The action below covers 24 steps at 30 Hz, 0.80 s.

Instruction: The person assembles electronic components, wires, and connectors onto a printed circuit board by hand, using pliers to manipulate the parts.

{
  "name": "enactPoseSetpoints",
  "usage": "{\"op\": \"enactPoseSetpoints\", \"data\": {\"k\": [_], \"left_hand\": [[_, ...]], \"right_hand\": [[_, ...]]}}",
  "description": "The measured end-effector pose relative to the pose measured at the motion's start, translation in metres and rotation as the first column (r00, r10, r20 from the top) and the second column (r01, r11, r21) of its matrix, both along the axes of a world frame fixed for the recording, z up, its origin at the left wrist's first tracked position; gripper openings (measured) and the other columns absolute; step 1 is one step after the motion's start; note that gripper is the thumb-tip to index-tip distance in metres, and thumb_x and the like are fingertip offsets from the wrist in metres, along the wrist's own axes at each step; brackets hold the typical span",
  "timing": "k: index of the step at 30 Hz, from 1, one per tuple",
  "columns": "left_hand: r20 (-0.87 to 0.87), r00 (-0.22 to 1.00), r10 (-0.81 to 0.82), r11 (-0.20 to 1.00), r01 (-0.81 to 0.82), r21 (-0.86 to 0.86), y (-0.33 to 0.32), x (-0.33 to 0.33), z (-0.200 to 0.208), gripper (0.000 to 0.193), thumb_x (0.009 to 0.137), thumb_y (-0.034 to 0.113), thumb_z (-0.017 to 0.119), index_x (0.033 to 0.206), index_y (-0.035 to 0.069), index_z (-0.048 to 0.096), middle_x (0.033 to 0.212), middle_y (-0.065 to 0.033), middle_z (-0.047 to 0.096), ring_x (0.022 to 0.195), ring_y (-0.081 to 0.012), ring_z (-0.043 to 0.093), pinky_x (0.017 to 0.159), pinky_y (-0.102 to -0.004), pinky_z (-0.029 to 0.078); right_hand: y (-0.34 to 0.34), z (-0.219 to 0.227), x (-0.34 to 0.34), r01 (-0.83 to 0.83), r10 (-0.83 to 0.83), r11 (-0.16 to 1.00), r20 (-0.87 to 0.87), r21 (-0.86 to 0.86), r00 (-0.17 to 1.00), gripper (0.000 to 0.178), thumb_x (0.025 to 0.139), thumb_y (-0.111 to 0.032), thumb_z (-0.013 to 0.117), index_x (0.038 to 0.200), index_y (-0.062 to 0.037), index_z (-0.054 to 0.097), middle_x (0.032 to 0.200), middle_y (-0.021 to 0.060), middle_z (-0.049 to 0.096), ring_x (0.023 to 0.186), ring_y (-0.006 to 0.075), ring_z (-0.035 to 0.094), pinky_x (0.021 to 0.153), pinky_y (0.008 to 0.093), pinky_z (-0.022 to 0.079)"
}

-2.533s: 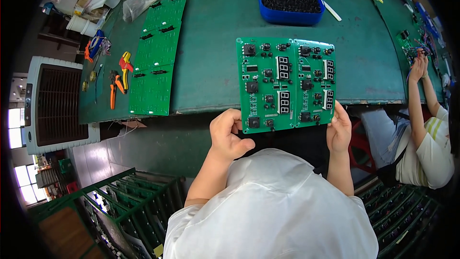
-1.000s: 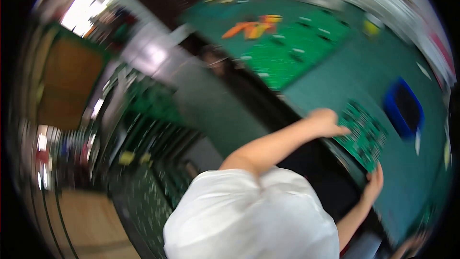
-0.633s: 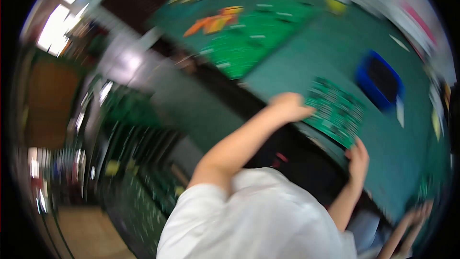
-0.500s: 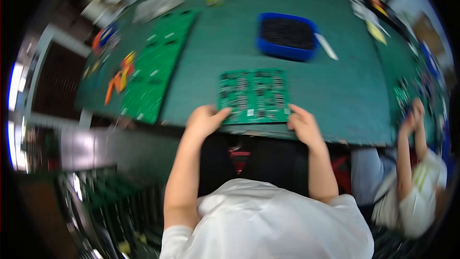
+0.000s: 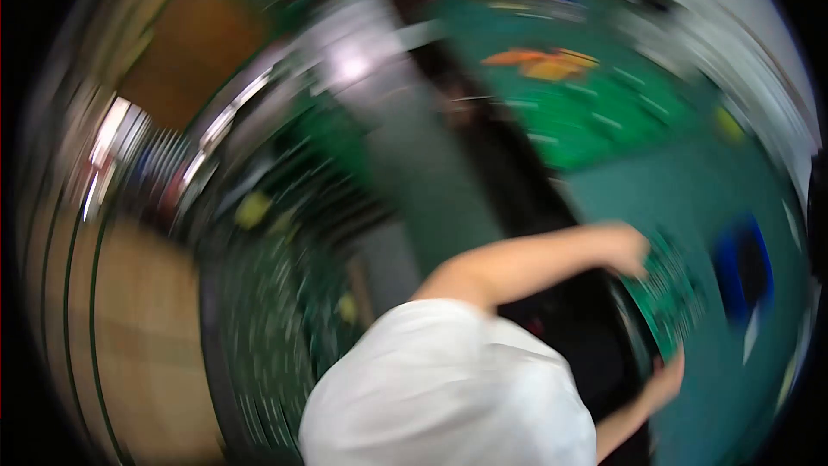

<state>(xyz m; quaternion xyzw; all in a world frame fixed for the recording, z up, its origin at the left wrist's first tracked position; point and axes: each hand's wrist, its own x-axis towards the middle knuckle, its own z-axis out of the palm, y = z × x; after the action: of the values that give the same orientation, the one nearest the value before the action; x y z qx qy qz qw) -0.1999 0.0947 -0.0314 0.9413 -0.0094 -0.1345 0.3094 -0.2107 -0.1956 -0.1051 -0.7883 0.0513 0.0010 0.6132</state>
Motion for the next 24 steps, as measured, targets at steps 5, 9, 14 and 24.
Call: {"op": "enactPoseSetpoints", "data": {"k": [5,9,14,24], "left_hand": [[-0.187,0.964,0.187,0.962,-0.218,-0.165,0.033,-0.065,0.017,0.035,0.073,0.03,0.051,0.054,0.003,0.061,0.056,-0.0056,0.061,0.051,-0.0162,0.059,0.058,-0.0289,0.048],[-0.174,0.868,0.464,0.8,-0.496,-0.338,0.049,-0.16,0.036,0.035,0.075,0.028,0.051,0.06,-0.002,0.06,0.058,-0.0072,0.062,0.053,-0.0139,0.06,0.055,-0.0274,0.049],[-0.143,0.456,0.879,0.329,-0.795,-0.509,0.061,-0.279,0.032,0.03,0.077,0.026,0.056,0.073,-0.004,0.058,0.065,-0.0124,0.061,0.057,-0.0155,0.062,0.051,-0.0285,0.051],[-0.004,-0.672,0.741,-0.672,-0.741,-0.01,-0.009,-0.647,-0.045,0.046,0.076,0.037,0.051,0.05,-0.001,0.057,0.049,-0.0123,0.058,0.044,-0.0212,0.057,0.052,-0.0331,0.047]], "right_hand": [[0.019,0.003,-0.012,0.117,0.152,0.94,0.703,-0.32,0.695,0.026,0.089,-0.015,0.043,0.086,-0.0004,0.064,0.055,0.0034,0.049,0.046,0.015,0.045,0.047,0.0268,0.039],[0.032,0.005,-0.02,-0.087,0.152,0.986,0.553,-0.141,0.819,0.024,0.088,-0.015,0.046,0.083,-0.0003,0.063,0.059,0.0044,0.051,0.051,0.0148,0.046,0.05,0.0272,0.04],[0.042,0.001,-0.017,-0.153,0.153,0.987,0.601,-0.053,0.784,0.022,0.086,-0.017,0.052,0.08,0.001,0.062,0.067,0.0076,0.056,0.06,0.0171,0.05,0.059,0.0293,0.042],[0.131,-0.016,-0.019,-0.505,0.414,0.859,0.464,0.085,0.783,0.02,0.089,-0.012,0.048,0.099,0.0011,0.06,0.087,0.006,0.059,0.071,0.0128,0.053,0.06,0.0196,0.043]]}}
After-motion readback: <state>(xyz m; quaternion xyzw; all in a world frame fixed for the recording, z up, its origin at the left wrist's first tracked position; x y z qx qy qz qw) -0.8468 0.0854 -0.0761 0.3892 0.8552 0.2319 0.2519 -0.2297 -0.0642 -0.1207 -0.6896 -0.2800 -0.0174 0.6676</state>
